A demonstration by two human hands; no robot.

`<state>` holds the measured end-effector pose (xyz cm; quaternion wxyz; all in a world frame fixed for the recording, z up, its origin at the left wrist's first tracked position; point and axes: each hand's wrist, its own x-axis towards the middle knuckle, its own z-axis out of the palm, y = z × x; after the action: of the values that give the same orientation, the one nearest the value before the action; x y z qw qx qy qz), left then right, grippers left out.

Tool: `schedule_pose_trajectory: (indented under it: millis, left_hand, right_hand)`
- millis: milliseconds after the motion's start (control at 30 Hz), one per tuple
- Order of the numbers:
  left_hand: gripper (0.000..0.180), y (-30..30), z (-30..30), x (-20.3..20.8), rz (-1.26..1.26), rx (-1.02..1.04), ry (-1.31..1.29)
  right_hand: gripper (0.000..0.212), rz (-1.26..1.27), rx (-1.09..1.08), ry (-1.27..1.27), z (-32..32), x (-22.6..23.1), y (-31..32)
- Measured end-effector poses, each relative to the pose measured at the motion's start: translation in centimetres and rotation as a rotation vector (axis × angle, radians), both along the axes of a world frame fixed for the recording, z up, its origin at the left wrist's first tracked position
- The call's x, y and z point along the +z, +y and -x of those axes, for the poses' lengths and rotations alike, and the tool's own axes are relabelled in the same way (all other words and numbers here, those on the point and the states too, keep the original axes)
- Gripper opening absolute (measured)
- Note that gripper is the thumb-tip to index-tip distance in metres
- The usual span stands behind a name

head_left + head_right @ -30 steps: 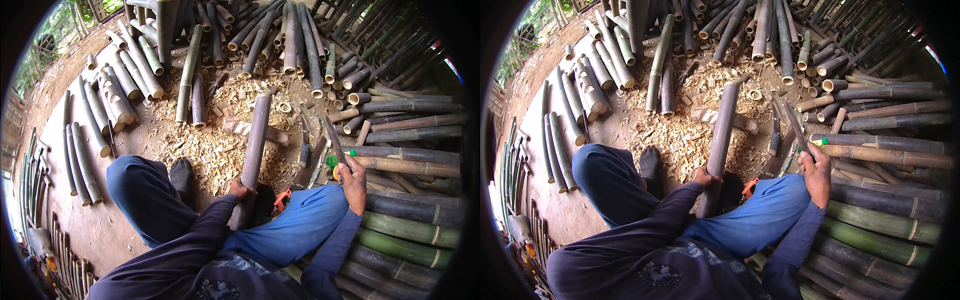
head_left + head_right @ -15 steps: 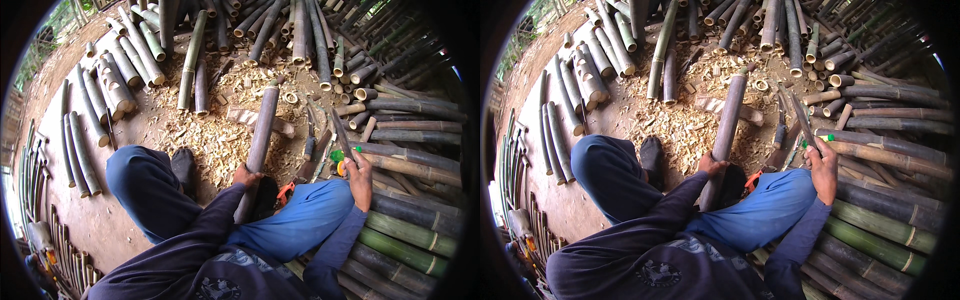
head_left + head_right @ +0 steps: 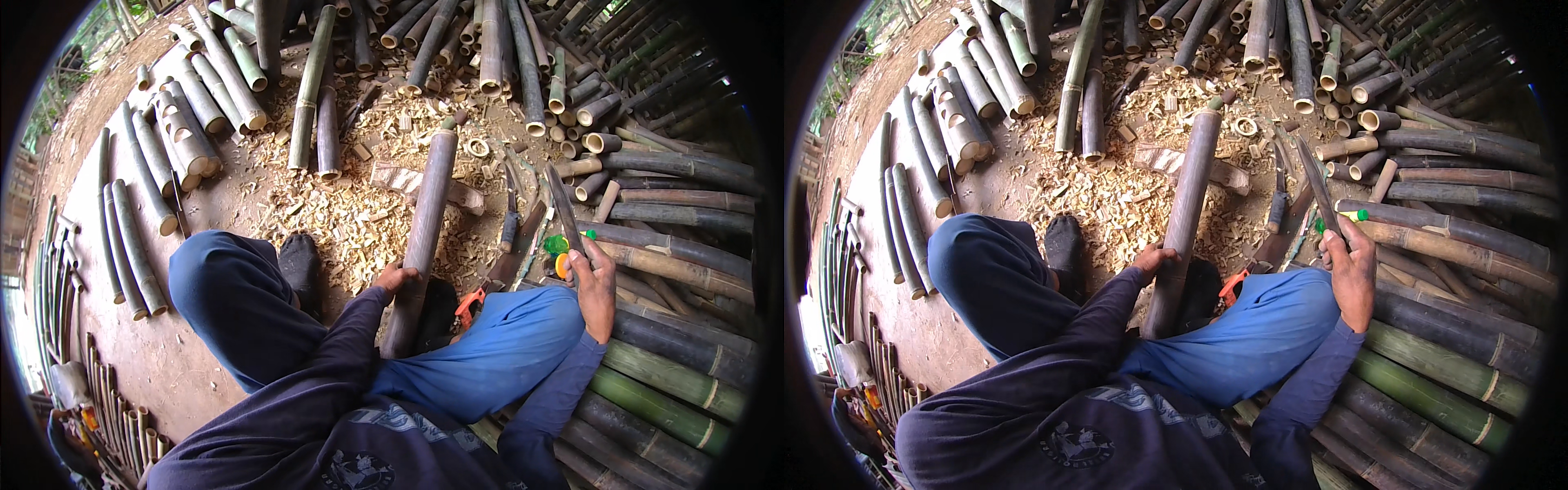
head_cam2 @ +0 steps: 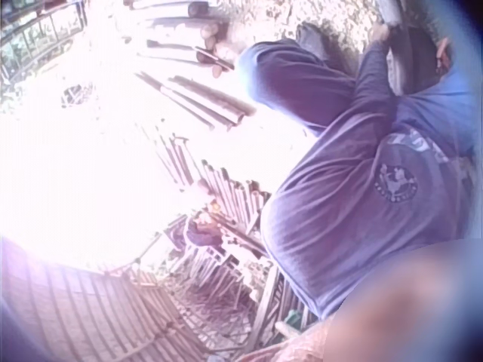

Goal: The person carves a bamboo pole using a knife and a wooden mallet. They repeatedly strike the knife to cut and shape the bamboo, then use the mallet to drive the knife deeper into the material.

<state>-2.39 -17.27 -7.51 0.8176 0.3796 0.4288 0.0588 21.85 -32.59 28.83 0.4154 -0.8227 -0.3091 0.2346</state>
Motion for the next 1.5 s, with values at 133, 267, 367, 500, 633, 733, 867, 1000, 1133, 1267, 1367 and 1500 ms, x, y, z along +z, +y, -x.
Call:
schedule_pose_trajectory:
  millis: [133, 267, 367, 500, 633, 733, 867, 1000, 1133, 1267, 1367, 1500]
  left_hand:
    - [0.061, -0.2, -0.1, 0.4, 0.048, 0.029, -0.037]
    - [0.063, -0.1, 0.1, 0.7, 0.056, 0.02, -0.035]
    - [0.067, -0.2, 0.1, 0.9, 0.074, 0.028, -0.039]
    - [0.072, -0.4, -0.2, 1.1, 0.094, 0.035, -0.034]
    - [0.078, 0.0, 0.1, -0.3, 0.086, 0.032, -0.011]
    - [0.084, -0.2, 0.0, -0.1, 0.071, 0.024, 0.004]
    - [0.098, -0.8, -1.3, -0.9, -0.291, -0.028, 0.16]
    - [0.106, -0.6, -0.8, -1.9, -0.302, -0.003, 0.191]
    - [0.106, -1.3, -2.0, 2.0, -0.305, -0.047, 0.265]
    - [0.102, -1.1, -1.8, 3.1, -0.424, -0.086, 0.364]
    - [0.1, -0.5, -2.5, 5.4, -0.49, -0.164, 0.496]
    - [0.095, 1.5, -3.3, 2.7, -0.458, -0.083, 0.441]
  right_hand:
    - [0.039, 0.006, -0.008, -0.002, 0.1, 0.2, 0.0]
    - [0.037, 0.016, 0.017, -0.016, -0.1, 0.1, 0.0]
    - [0.035, 0.012, 0.008, -0.019, 0.3, 0.4, 0.1]
    - [0.032, 0.035, 0.018, -0.039, 0.4, 0.7, 0.1]
    - [0.031, 0.029, 0.025, -0.034, 0.5, 0.6, 0.4]
    - [0.032, 0.025, 0.014, -0.032, 0.5, 0.6, 0.2]
    - [0.033, 0.026, 0.003, -0.025, 0.4, 0.5, 0.1]
    - [0.034, 0.004, -0.003, -0.014, 0.7, 0.4, 0.5]
    - [0.034, 0.036, -0.037, -0.04, 0.6, 0.8, -0.1]
    - [0.034, 0.048, -0.018, -0.047, 0.9, 0.9, 0.6]
    - [0.033, 0.074, -0.017, -0.019, 1.3, 1.2, 0.7]
    - [0.031, 0.046, -0.066, 0.019, 2.3, 2.1, 1.2]
